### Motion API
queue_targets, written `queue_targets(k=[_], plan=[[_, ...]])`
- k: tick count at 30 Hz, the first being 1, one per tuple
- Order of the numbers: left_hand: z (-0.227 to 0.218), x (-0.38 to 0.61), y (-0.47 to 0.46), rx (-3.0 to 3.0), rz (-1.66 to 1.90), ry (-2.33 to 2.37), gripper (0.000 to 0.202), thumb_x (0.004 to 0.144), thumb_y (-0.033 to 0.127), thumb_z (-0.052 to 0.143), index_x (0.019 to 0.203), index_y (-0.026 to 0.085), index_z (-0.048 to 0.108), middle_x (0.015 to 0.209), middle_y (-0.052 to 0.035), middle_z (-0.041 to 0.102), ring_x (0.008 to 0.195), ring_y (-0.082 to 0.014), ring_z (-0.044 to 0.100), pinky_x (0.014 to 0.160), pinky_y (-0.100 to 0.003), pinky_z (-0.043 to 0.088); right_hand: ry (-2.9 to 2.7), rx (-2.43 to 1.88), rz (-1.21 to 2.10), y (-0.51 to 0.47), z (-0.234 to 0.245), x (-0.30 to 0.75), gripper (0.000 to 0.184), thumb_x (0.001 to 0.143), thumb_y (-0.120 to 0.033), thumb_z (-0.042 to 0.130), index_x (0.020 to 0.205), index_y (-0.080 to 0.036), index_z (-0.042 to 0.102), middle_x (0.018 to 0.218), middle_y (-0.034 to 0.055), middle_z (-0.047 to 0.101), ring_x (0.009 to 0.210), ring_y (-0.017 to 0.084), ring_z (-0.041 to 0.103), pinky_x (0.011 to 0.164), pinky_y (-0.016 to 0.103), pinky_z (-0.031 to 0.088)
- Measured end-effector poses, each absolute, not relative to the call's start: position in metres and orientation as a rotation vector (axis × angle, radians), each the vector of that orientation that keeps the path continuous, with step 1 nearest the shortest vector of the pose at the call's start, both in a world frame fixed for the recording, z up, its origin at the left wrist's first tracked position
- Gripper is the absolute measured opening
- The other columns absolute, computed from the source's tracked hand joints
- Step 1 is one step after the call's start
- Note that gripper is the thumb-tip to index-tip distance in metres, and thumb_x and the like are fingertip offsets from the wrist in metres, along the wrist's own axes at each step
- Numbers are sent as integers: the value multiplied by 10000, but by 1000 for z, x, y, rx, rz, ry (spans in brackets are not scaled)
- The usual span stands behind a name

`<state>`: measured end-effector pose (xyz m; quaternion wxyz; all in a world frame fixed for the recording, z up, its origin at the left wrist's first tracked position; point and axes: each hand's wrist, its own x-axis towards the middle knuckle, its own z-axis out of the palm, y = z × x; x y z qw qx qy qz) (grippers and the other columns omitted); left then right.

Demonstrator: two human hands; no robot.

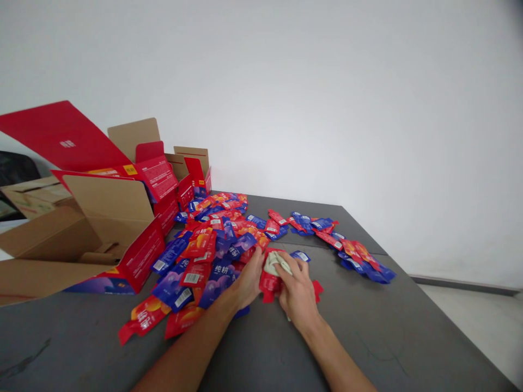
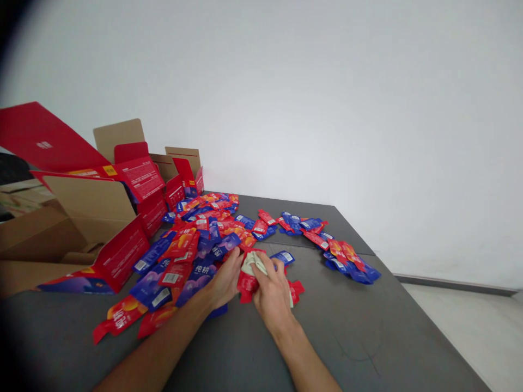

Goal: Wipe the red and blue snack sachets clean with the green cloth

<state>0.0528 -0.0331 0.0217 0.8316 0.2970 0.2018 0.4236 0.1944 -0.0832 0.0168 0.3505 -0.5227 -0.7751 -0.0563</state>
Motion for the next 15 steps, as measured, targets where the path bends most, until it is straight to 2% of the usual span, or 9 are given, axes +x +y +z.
queue_targets(k=[3, 5, 11, 15], plan=[[23, 57, -36, 602, 862, 403, 482, 962, 536, 415, 1210, 181, 626, 1028, -101, 717, 997, -238, 674, 866, -346, 526, -1961, -1395, -192, -82, 18, 200, 559, 740, 27, 478, 1174, -246, 701, 1441, 29, 505, 1142, 288, 426, 955, 477, 492], [23, 57, -35, 578, 877, 409, 465, 967, 502, 411, 1180, 153, 633, 1008, -107, 719, 961, -237, 680, 849, -345, 532, -2035, -1369, -165, -83, 20, 199, 584, 707, 37, 482, 1152, -264, 709, 1439, 6, 510, 1133, 289, 424, 947, 474, 492], [29, 48, -22, 553, 939, 515, 423, 915, 393, 430, 1066, 83, 675, 881, -123, 729, 796, -226, 697, 714, -311, 548, -2194, -1201, 47, -90, 21, 182, 653, 664, 76, 454, 1151, -276, 706, 1420, -10, 537, 1093, 261, 466, 932, 438, 501], [27, 42, -17, 647, 1112, 720, 471, 898, 443, 471, 1125, 84, 674, 929, -133, 734, 835, -234, 697, 688, -303, 543, -2169, -1160, 103, -89, 19, 182, 710, 663, 104, 432, 1193, -291, 688, 1381, 1, 567, 1076, 244, 501, 928, 429, 501]])
